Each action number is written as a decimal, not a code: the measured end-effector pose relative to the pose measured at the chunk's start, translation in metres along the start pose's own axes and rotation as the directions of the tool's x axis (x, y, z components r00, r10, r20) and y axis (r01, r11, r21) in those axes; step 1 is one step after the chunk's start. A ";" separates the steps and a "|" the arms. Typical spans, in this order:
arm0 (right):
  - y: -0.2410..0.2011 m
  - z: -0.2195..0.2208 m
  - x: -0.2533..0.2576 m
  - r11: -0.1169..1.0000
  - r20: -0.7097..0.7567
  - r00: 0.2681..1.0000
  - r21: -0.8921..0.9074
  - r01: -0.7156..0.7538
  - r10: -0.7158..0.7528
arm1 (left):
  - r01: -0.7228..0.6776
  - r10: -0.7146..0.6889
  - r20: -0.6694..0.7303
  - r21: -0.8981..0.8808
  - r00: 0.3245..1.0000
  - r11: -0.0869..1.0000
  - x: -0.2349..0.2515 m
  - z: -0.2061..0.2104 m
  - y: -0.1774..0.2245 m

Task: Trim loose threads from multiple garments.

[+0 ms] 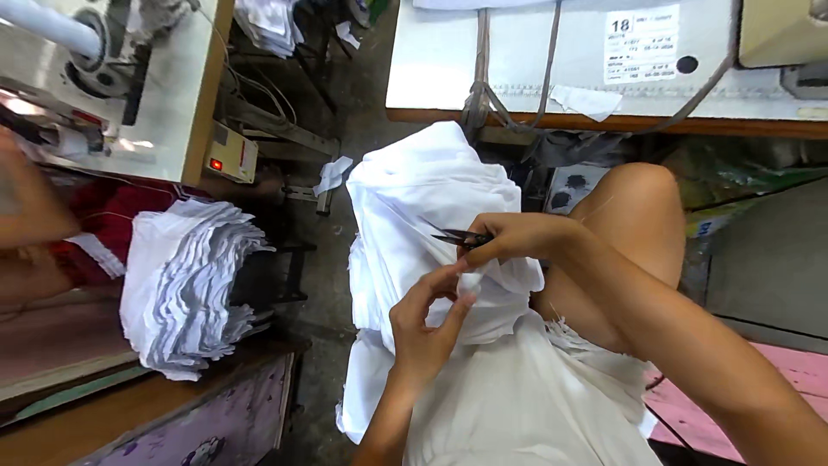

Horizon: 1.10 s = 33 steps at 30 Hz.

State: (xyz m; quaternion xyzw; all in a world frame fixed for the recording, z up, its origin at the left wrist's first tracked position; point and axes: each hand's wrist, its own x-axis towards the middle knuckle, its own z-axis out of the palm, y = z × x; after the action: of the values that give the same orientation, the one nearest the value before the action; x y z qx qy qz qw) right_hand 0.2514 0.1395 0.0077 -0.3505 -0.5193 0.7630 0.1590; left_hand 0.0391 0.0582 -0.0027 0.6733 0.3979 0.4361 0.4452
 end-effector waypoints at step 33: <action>0.000 0.019 0.010 0.902 -0.246 0.947 -0.423 0.086 -0.206 | -0.016 0.016 0.006 0.073 1.000 0.997 -0.007 -0.027 0.000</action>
State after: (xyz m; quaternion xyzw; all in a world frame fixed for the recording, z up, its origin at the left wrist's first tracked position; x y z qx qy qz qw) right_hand 0.2314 0.1323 0.0080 -0.4418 -0.6631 0.5655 0.2129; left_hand 0.0114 0.0588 0.0013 0.6935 0.4071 0.4229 0.4178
